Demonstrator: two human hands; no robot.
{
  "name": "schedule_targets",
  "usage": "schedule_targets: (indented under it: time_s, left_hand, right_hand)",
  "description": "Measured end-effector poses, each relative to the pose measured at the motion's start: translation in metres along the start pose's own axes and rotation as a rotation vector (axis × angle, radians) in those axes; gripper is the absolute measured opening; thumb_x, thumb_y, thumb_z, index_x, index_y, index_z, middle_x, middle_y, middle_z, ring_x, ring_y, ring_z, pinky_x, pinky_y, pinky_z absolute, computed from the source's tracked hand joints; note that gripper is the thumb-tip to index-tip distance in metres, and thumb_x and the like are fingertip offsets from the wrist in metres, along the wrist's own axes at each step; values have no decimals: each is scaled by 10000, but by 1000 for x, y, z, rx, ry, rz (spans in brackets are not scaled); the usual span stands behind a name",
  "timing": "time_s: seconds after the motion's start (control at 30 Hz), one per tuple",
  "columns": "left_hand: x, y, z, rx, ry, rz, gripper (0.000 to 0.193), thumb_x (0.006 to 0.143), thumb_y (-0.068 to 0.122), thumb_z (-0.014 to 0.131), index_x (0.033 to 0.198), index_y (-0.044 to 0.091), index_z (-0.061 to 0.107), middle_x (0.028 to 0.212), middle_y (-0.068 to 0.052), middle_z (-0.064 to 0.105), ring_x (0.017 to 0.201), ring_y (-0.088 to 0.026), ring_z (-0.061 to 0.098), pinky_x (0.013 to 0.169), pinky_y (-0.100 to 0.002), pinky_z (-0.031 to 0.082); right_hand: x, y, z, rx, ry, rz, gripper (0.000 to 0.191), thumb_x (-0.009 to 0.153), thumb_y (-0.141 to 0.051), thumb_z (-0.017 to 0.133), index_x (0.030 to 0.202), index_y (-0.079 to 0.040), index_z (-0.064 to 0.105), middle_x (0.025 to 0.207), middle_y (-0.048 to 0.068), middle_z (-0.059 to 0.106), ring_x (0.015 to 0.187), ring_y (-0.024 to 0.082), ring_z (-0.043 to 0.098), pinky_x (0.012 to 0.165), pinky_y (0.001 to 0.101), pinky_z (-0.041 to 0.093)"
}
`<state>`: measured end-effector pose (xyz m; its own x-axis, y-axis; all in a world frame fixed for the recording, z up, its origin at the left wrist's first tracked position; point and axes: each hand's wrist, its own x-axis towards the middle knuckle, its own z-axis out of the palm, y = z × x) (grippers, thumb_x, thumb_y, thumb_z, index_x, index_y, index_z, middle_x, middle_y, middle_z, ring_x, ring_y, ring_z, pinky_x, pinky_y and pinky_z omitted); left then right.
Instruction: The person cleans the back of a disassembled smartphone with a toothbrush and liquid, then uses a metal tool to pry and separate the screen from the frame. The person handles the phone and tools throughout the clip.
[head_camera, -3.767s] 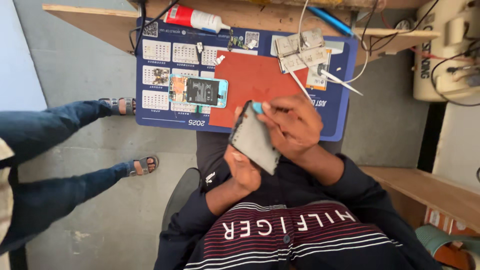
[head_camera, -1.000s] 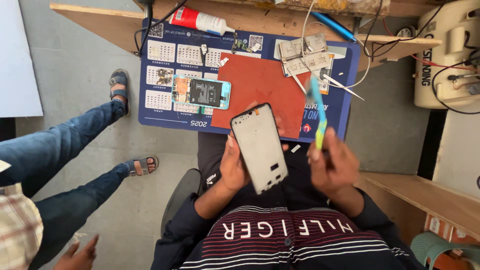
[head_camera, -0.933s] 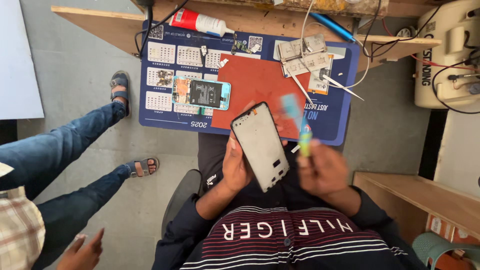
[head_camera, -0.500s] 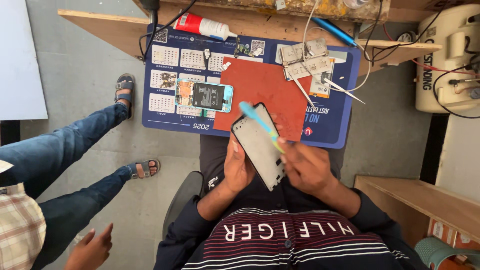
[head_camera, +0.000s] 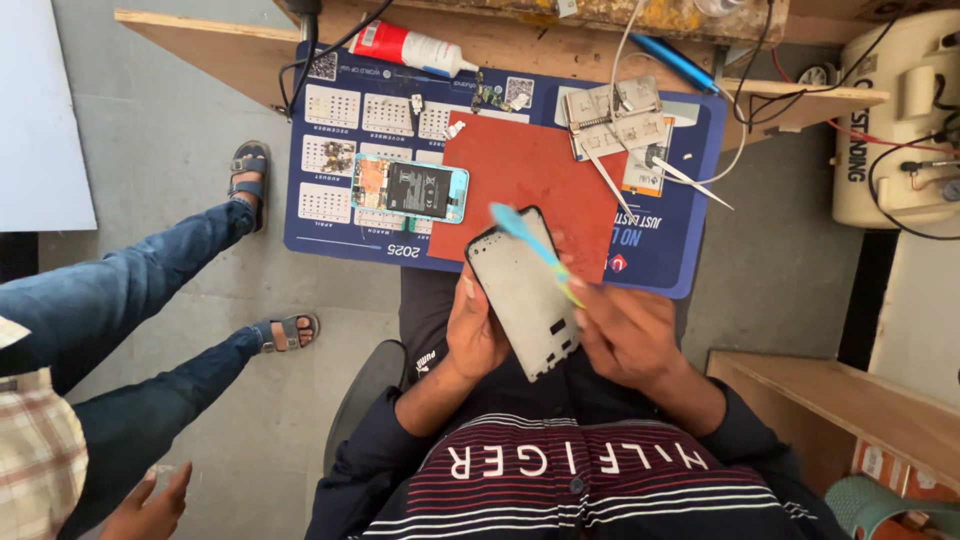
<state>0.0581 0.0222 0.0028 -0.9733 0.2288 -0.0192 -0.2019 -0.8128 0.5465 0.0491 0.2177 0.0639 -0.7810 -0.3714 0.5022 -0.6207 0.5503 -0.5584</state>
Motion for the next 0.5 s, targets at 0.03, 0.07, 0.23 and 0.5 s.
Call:
schedule_targets:
  time_s: [0.03, 0.07, 0.23, 0.5]
  left_hand:
    - [1, 0, -1, -21, 22, -11, 752, 1108, 461, 454, 1635, 9, 165, 1562, -211, 420, 1418, -306, 513, 1202, -489, 433]
    - [1, 1, 0, -30, 3, -15, 742, 1118, 468, 453, 1622, -3, 179, 1553, -231, 436, 1411, -320, 528, 1202, -494, 439]
    - [9, 12, 13, -24, -100, -5, 803, 1112, 514, 473, 1684, 33, 179, 1562, -268, 454, 1381, -348, 556, 1198, -504, 446]
    - [19, 29, 27, -64, -70, -20, 836, 1083, 562, 455, 1687, 88, 125, 1558, -271, 427, 1385, -372, 539, 1165, -581, 473]
  right_hand:
    - [2, -1, -1, 37, 61, -21, 446, 922, 37, 692, 1359, 9, 606, 806, 81, 609, 622, 211, 606, 596, 352, 486]
    - [3, -1, -1, 13, 19, 1, 451, 902, 37, 695, 1346, 8, 620, 788, 81, 612, 597, 209, 592, 578, 355, 477]
    - [7, -4, -2, -13, -87, 5, 496, 849, 28, 703, 1339, 12, 636, 732, 68, 608, 561, 215, 574, 554, 370, 468]
    - [5, -6, 1, 247, -116, 3, 539, 874, 28, 673, 1403, -16, 580, 832, 58, 640, 610, 187, 600, 584, 341, 484]
